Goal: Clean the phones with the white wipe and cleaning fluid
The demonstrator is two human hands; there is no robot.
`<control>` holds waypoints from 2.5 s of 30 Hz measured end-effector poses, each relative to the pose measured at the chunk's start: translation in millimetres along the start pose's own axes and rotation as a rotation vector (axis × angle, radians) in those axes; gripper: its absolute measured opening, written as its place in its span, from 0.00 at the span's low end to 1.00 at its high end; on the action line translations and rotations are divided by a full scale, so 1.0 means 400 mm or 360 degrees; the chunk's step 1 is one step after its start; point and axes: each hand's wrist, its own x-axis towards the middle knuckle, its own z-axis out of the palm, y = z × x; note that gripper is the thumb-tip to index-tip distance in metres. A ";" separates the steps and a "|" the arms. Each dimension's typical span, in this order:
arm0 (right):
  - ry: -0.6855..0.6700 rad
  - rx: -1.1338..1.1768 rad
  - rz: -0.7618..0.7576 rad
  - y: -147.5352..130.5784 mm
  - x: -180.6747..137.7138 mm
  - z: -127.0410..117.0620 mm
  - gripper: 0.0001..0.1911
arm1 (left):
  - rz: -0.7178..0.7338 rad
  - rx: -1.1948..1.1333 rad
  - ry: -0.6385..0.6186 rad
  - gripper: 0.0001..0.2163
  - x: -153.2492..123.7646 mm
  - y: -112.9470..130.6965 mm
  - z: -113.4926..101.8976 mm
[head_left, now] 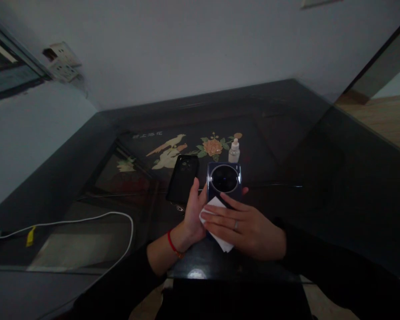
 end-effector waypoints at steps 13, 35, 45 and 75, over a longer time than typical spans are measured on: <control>0.0206 -0.0086 0.0197 0.018 -0.006 -0.030 0.16 | -0.0064 -0.0045 0.0118 0.36 -0.003 0.009 0.007; 0.0033 0.0134 0.0125 0.081 -0.030 -0.057 0.17 | 0.0219 -0.0079 0.0095 0.34 0.006 0.075 0.006; 0.0202 -0.0006 0.0911 0.127 -0.052 -0.123 0.15 | 0.0196 -0.0003 0.0082 0.29 0.000 0.089 0.005; 0.0149 0.1248 0.1724 0.042 0.014 -0.010 0.27 | 0.0606 0.1002 0.0347 0.33 0.031 0.036 -0.020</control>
